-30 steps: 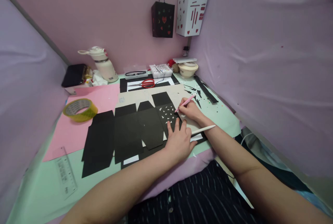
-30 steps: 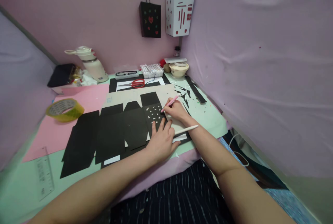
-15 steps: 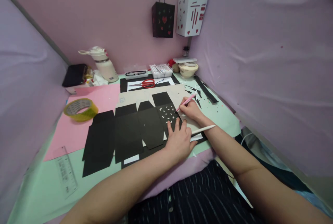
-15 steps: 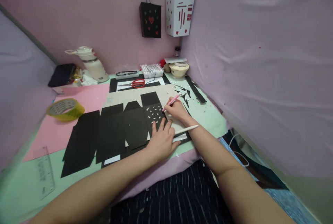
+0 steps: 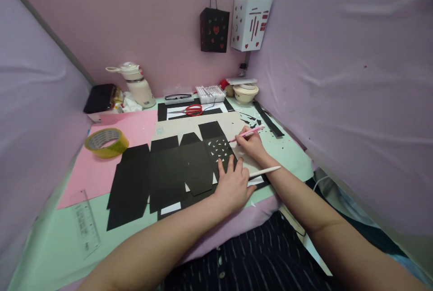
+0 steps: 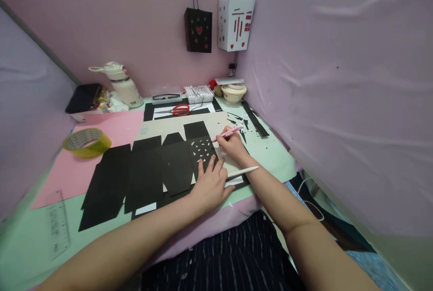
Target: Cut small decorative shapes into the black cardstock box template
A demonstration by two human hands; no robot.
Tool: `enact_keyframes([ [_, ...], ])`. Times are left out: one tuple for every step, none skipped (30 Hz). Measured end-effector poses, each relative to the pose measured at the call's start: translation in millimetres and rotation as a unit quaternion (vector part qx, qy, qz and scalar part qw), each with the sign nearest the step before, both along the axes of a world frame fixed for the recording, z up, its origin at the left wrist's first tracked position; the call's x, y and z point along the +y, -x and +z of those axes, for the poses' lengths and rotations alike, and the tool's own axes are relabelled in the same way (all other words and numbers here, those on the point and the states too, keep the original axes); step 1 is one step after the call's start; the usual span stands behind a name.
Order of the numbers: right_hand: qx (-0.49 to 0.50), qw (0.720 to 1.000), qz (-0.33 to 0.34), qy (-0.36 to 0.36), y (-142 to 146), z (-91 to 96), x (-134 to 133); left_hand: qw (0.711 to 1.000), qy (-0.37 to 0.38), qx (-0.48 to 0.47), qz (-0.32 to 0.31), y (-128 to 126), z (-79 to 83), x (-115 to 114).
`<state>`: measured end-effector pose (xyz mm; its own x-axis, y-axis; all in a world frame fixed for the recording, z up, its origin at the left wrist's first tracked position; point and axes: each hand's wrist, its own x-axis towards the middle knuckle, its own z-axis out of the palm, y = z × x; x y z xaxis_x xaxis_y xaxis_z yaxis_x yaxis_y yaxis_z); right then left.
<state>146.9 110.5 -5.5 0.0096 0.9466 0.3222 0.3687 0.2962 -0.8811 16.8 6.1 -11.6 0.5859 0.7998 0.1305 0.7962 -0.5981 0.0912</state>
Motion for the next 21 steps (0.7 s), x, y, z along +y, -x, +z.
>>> enact_keyframes([
  [-0.005,1.0,-0.01,-0.011,1,1.0,-2,1.0,-0.001,-0.002,-0.001,0,-0.1,0],
  [-0.016,1.0,-0.017,-0.019,1,1.9,-4,1.0,-0.001,-0.003,-0.002,0,-0.1,0],
  [-0.031,0.999,-0.02,-0.025,2,2.7,-6,1.0,-0.001,-0.005,-0.003,1,0.0,-1],
  [-0.043,0.999,-0.017,-0.027,2,3.3,-8,1.0,-0.001,-0.007,-0.004,1,0.1,-1],
  [-0.048,0.999,-0.008,-0.021,2,3.8,-9,1.0,-0.001,-0.008,-0.004,1,0.3,-1],
  [-0.041,0.999,0.006,-0.006,2,4.3,-10,1.0,0.0,-0.009,-0.004,1,0.6,-1],
  [-0.023,0.999,0.023,0.015,2,4.6,-10,1.0,0.002,-0.01,-0.003,1,1.0,-1],
  [-0.002,0.998,0.042,0.039,1,4.8,-9,1.0,0.005,-0.011,-0.003,2,1.3,-1],
  [0.017,0.996,0.059,0.061,0,4.8,-8,1.0,0.008,-0.012,-0.004,2,1.7,0],
  [0.027,0.994,0.068,0.076,-1,4.5,-7,1.0,0.011,-0.013,-0.005,2,2.0,0],
  [0.028,0.994,0.068,0.082,-3,3.9,-6,1.0,0.014,-0.013,-0.006,2,2.4,0],
  [0.021,0.995,0.059,0.079,-3,2.9,-5,1.0,0.016,-0.013,-0.007,2,2.6,0],
  [0.011,0.996,0.047,0.069,-4,1.6,-4,1.0,0.016,-0.013,-0.007,2,2.8,0],
  [-0.001,0.998,0.034,0.058,-4,0.0,-4,1.0,0.015,-0.013,-0.007,2,2.9,0],
  [-0.013,0.999,0.023,0.046,-4,-1.6,-4,1.0,0.013,-0.014,-0.006,2,3.0,0],
  [-0.026,0.999,0.016,0.035,-3,-3.1,-4,1.0,0.01,-0.014,-0.006,2,3.0,0],
  [-0.041,0.999,0.013,0.026,-2,-4.4,-5,1.0,0.008,-0.015,-0.005,2,3.0,-1],
  [-0.054,0.998,0.011,0.018,-2,-5.4,-6,1.0,0.005,-0.016,-0.005,2,3.0,-1],
  [-0.066,0.998,0.01,0.012,-1,-5.9,-6,1.0,0.004,-0.016,-0.005,2,3.0,-1],
  [-0.074,0.997,0.009,0.007,0,-6.2,-7,1.0,0.003,-0.016,-0.005,2,2.9,-1],
  [-0.08,0.997,0.009,0.005,0,-6.1,-7,1.0,0.002,-0.016,-0.005,2,2.9,0],
])
